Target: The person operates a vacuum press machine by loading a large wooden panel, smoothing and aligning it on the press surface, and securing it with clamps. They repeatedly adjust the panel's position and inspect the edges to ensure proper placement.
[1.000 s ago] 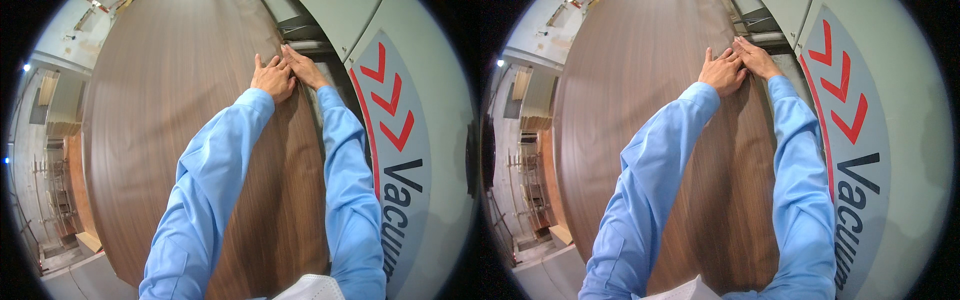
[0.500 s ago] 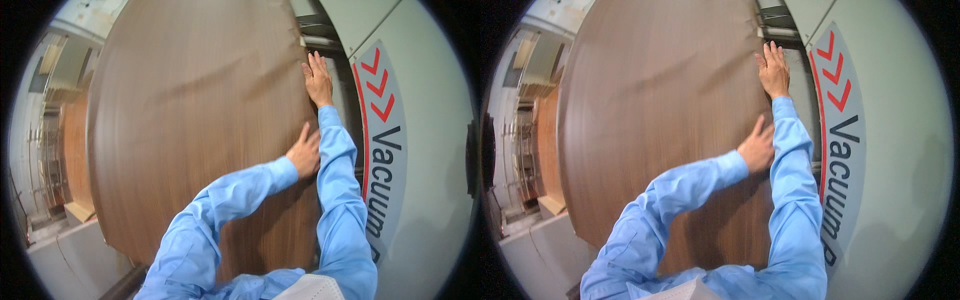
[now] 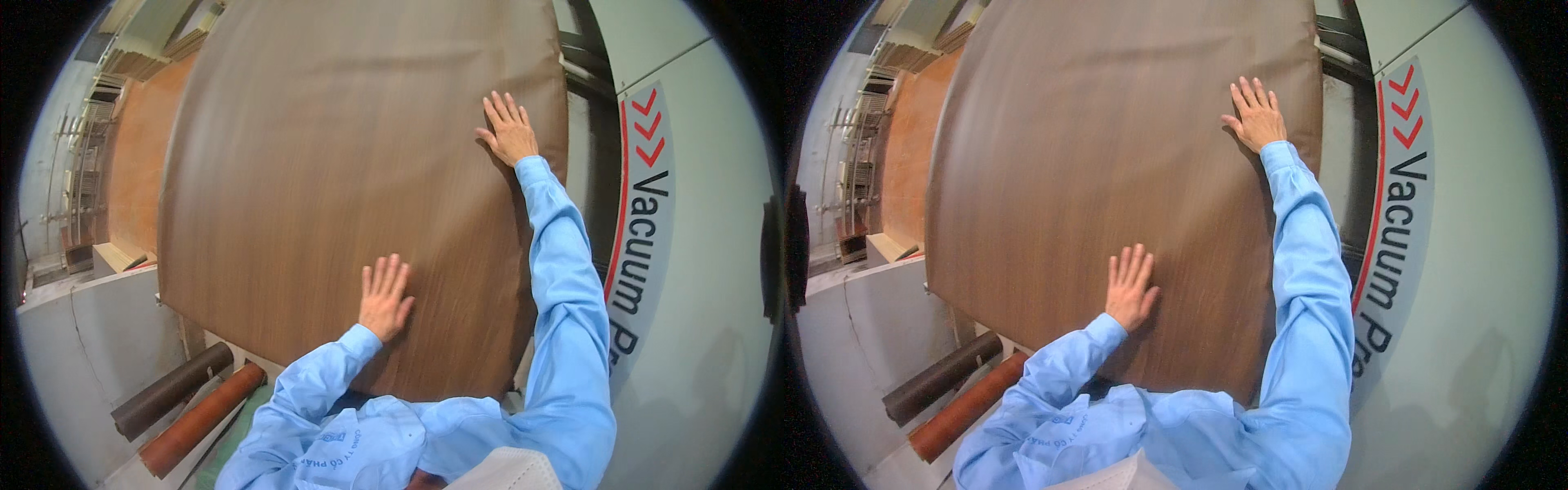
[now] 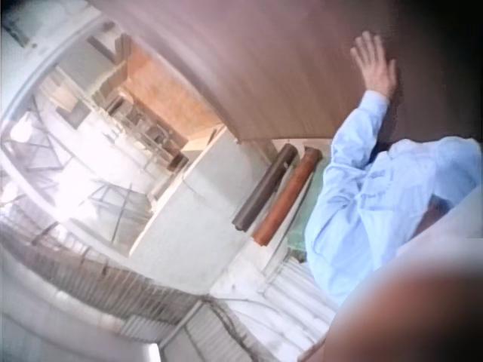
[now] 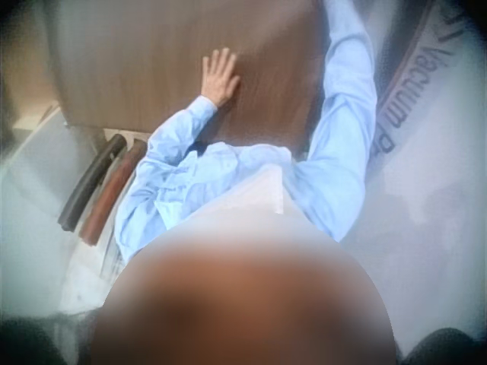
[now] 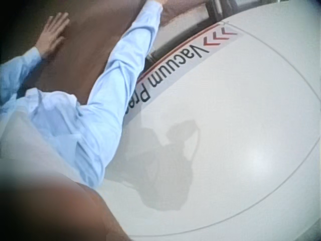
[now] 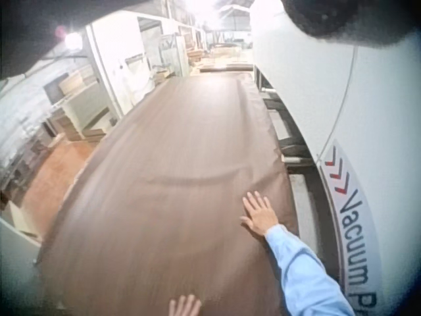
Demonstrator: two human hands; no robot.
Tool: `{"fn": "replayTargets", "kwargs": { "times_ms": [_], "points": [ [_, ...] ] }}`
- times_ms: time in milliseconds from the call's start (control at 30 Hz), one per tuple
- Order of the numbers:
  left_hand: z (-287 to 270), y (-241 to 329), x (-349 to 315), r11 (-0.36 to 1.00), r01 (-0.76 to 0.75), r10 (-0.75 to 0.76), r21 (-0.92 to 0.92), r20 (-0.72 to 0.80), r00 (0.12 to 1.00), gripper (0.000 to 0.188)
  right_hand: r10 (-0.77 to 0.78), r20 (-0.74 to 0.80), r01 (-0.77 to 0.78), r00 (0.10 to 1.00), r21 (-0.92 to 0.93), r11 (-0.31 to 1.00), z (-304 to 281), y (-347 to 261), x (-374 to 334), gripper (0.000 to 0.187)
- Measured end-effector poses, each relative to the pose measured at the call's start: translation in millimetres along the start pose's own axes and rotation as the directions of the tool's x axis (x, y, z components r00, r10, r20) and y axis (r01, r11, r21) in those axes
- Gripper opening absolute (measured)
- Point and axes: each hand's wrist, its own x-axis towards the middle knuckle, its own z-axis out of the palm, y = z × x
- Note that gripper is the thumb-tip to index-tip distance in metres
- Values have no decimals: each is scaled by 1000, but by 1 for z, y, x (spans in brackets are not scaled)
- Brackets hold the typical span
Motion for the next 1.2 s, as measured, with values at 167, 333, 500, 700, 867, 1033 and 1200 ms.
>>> {"fn": "replayTargets", "kwargs": {
  "times_ms": [167, 333, 500, 700, 867, 1033, 1200],
  "points": [
    [3, -55, -104, 998, -49, 41, 39, 180, 983, 68, -199, 61, 191, 978, 107, 976, -21, -86, -92, 65],
    [3, -40, -206, 949, -163, 208, -271, 146, 967, 58, -458, -44, 449, 888, 301, 841, -43, -129, -95, 33],
    [-10, -33, -233, 960, 66, -85, -274, -60, 995, 49, -138, -58, 138, 989, -8, 990, -8, -76, 127, 63],
    [-29, -74, -221, 911, 407, -409, -61, -258, 875, 49, 452, 33, -453, 891, 43, 890, 56, -58, 133, 83],
    [-38, -98, -212, 925, 374, -374, -68, -340, 863, 48, 521, -22, -519, 853, 58, 853, 50, -77, 3, 88],
    [-44, -101, -209, 958, 256, -285, -128, -331, 900, 47, 530, 1, -529, 848, 52, 847, 17, -116, -140, 86],
    [-47, -113, -155, 992, -14, -37, -127, -386, 922, 52, 573, 106, -578, 813, 15, 816, -44, -167, -274, 77]
  ]
}}
